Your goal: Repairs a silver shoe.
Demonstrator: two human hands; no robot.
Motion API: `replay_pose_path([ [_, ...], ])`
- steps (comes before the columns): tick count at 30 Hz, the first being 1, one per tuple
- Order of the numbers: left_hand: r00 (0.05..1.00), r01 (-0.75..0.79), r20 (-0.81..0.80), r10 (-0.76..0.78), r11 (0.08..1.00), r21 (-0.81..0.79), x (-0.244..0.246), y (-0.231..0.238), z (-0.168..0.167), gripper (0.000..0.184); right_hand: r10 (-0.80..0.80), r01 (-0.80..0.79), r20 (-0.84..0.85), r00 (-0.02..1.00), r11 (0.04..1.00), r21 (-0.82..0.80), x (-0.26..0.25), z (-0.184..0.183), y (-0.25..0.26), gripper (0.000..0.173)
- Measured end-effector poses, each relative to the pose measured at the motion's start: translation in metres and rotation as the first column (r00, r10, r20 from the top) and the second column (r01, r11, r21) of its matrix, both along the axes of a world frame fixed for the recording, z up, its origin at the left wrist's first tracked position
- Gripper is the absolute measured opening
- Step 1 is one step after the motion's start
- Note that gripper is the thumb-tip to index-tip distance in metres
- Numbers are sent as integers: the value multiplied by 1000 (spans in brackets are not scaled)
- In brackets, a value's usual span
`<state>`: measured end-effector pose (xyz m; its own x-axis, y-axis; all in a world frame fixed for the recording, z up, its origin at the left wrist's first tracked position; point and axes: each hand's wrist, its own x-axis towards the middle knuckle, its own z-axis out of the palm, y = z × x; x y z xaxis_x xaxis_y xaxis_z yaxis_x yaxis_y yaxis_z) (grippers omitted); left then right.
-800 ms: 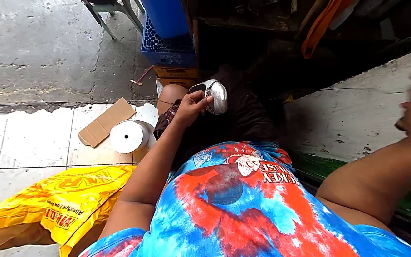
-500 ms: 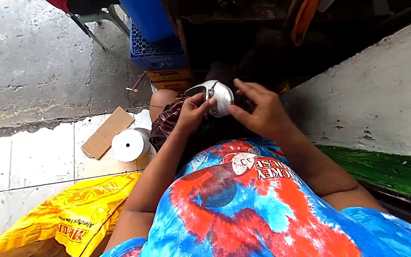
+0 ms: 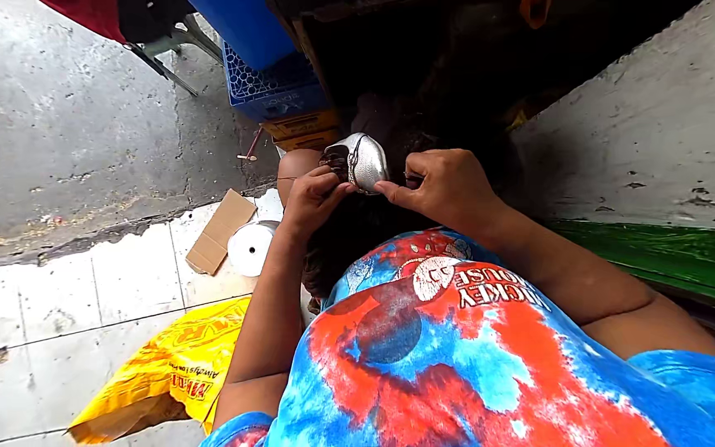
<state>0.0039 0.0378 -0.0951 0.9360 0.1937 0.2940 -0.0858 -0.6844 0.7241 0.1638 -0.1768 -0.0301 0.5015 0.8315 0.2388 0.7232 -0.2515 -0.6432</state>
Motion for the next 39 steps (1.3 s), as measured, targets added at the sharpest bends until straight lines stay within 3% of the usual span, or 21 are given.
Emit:
replay_pose_path([
  [6,982,-157,-67,176,960,233,-28,14,9,47,-13,13,-22,1000,1000,-4,4,-2,1,54],
  [16,888,-383,-139,437,874,299,-99,54,-7,54,-2,5,-88,996,1000,28,8,-2,4,53],
  [25,835,-451,-150,529,815,363,-127,72,-16,57,4,-1,-62,998,999,44,5,-4,9,45],
  [28,818,-468,-172,549,808,358,-131,75,-25,51,22,-21,-45,999,1000,23,3,-8,8,39],
  [33,772,-594,-155,617,786,168,-117,51,-18,31,134,-131,-62,989,990,47,14,-12,0,42],
  [35,774,-632,-91,627,773,-50,-112,46,-8,29,187,-171,-80,979,971,168,20,-16,3,46],
  [37,781,-591,0,624,740,-322,-112,41,8,25,269,-181,-223,937,920,347,23,-12,5,41],
  [39,821,-363,107,561,656,-662,-110,35,24,21,382,-141,-446,809,864,483,25,-5,6,29],
])
